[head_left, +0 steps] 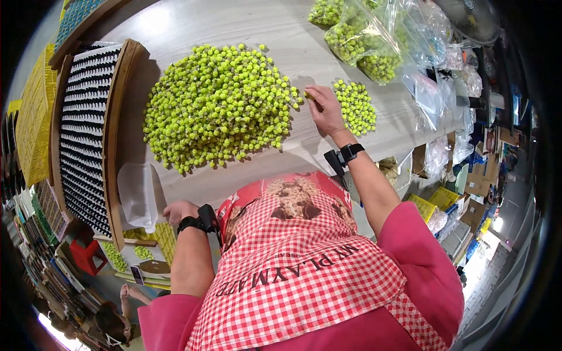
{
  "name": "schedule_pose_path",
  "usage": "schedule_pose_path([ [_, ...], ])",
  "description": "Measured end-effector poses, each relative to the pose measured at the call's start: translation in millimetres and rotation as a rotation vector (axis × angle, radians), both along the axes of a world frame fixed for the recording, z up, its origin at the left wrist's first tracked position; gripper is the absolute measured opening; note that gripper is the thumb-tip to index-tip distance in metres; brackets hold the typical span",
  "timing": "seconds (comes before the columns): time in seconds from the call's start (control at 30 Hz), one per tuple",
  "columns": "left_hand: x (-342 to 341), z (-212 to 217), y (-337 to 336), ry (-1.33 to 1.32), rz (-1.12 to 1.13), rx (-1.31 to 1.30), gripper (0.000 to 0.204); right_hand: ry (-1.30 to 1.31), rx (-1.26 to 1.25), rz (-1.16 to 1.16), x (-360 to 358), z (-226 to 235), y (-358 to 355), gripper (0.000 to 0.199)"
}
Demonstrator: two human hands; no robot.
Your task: Sorting and counting small green plastic or rubber objects on a factory workbench.
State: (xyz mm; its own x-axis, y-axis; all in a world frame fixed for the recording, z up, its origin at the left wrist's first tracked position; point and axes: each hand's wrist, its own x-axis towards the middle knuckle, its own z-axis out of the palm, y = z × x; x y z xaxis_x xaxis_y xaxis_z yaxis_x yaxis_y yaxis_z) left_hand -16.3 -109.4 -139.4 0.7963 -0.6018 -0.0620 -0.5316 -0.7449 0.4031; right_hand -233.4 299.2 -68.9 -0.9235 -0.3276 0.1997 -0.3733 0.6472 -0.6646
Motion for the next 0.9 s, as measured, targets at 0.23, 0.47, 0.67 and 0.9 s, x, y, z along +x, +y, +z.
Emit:
schedule_pose_path([
  [0.23, 0.2, -0.8, 0.0, 0.058, -0.042, -0.046, 0.046, 0.106, 0.129, 0.005, -7.2, 11.8, -25.5, 0.032],
  [0.47, 3.4, -3.4, 3.2, 0.023, -0.059, -0.078, 0.048, 0.206, 0.22, -0.069, -10.1, -2.1, -0.6, 0.028],
  [0.67, -0.5, 4.0, 4.0, 0.024, -0.085, -0.014, 0.05, 0.222, 0.423, -0.175, 8.0, 1.4, 37.7, 0.033],
  [0.9, 16.7, -38.5, -13.7, -0.039, -0.114, -0.086, 0.048, 0.241, 0.285, 0.037, -6.2, 17.5, -28.9, 0.048],
])
